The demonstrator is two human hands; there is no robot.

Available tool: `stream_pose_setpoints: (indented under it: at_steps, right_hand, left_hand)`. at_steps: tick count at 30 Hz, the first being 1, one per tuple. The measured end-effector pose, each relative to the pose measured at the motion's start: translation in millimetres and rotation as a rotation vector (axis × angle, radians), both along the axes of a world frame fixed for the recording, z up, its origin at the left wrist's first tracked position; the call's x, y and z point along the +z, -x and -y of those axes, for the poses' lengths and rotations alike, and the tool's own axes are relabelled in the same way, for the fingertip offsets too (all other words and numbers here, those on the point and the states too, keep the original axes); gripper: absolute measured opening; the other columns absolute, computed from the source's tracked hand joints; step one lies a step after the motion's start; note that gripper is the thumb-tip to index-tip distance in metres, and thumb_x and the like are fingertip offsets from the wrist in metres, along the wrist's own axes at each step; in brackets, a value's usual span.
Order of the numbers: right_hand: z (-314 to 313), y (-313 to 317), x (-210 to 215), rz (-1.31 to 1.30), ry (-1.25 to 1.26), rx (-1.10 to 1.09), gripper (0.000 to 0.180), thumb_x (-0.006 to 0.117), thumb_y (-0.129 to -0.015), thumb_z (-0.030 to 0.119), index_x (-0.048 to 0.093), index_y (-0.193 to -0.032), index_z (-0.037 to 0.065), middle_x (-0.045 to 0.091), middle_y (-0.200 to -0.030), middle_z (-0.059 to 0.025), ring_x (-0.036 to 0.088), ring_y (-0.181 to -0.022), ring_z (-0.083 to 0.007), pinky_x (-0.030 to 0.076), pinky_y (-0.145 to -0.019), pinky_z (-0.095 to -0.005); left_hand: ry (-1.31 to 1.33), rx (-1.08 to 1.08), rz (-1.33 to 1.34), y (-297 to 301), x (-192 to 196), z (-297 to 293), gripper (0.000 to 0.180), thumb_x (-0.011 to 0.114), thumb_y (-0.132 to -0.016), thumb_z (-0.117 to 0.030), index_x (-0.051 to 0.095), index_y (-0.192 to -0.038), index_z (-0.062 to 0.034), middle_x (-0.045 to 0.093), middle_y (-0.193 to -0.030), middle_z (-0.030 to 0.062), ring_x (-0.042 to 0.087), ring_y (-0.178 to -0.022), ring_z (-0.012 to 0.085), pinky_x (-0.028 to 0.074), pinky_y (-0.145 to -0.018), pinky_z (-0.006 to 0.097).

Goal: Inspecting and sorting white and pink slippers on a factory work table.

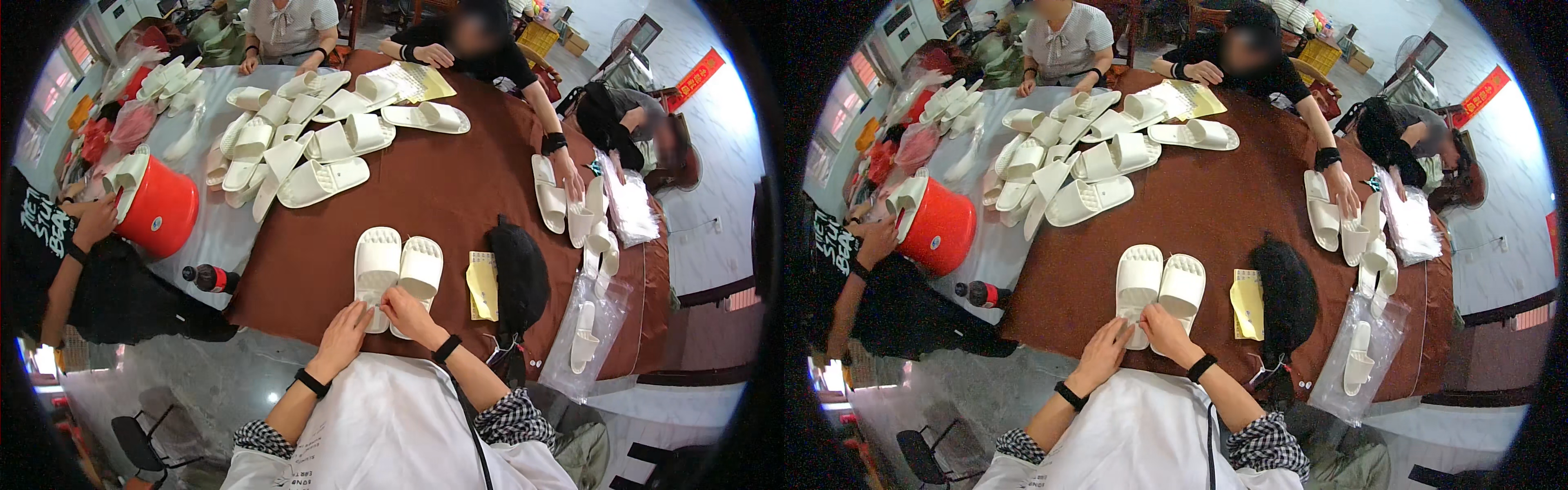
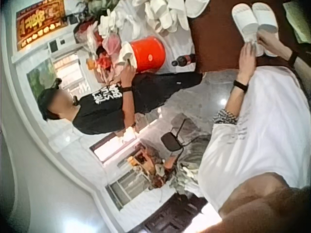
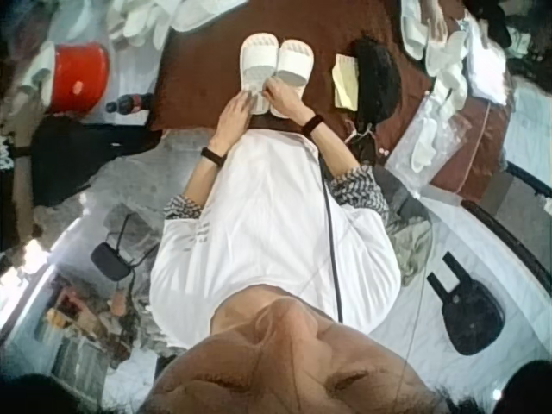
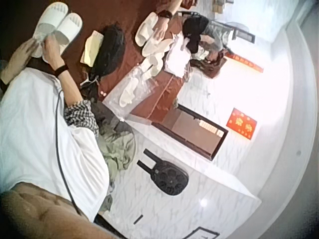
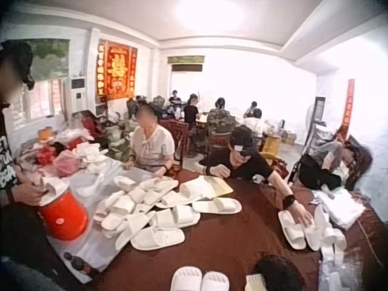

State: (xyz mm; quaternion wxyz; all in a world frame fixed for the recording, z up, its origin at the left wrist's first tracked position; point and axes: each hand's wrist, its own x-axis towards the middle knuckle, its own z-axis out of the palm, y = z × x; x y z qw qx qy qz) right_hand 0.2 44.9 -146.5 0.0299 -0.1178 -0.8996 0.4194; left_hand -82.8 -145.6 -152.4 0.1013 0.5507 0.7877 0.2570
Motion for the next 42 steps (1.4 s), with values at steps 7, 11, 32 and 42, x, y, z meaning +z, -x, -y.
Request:
stream_pose_setpoints:
  at_steps: [7, 11, 32, 42]
  right_hand:
    - [6, 9, -16, 0.009, -0.091, -0.025, 0.012, 0.058, -0.091, 0.014, 0.051, -0.095, 0.005, 0.058, -0.093, -0.0171, 0.059, -0.082, -0.0399, 0.049, -0.069, -0.048]
    - [5, 11, -16, 0.008, -0.146, -0.005, 0.011, 0.057, -0.092, 0.015, 0.05, -0.096, 0.007, 0.059, -0.091, -0.0175, 0.06, -0.077, -0.0413, 0.049, -0.065, -0.0503]
    - [2, 17, -25, -0.056, -0.036, -0.092, 0.01, 0.061, -0.085, 0.011, 0.055, -0.092, 0.007, 0.063, -0.085, -0.0163, 0.062, -0.082, -0.0375, 0.049, -0.07, -0.0467]
    - [-7, 18, -18, 0.001, 0.142, -0.016, 0.012, 0.064, -0.084, 0.01, 0.058, -0.092, 0.005, 0.066, -0.087, -0.0159, 0.065, -0.082, -0.0331, 0.051, -0.071, -0.0418]
  left_hand:
    - [-0.021, 0.016, 0.004, 0, -1, 1, 0.056, 0.06, -0.078, 0.001, 0.05, -0.133, -0.0035, 0.047, -0.135, 0.019, 0.045, -0.128, 0.0362, 0.039, -0.108, 0.043]
    - [-0.026, 0.021, 0.01, 0, -3, 1, 0.056, 0.06, -0.078, 0.001, 0.05, -0.133, -0.0034, 0.047, -0.135, 0.0188, 0.045, -0.128, 0.0365, 0.039, -0.108, 0.043]
    - [0.038, 0.005, -0.069, -1, -3, -5, 0.056, 0.058, -0.079, -0.003, 0.05, -0.135, -0.0063, 0.047, -0.131, 0.0175, 0.044, -0.126, 0.0348, 0.039, -0.106, 0.044]
    - [0.047, 0.006, -0.07, -3, -7, -4, 0.062, 0.062, -0.079, -0.004, 0.046, -0.139, -0.0085, 0.044, -0.133, 0.0193, 0.044, -0.127, 0.038, 0.041, -0.105, 0.045]
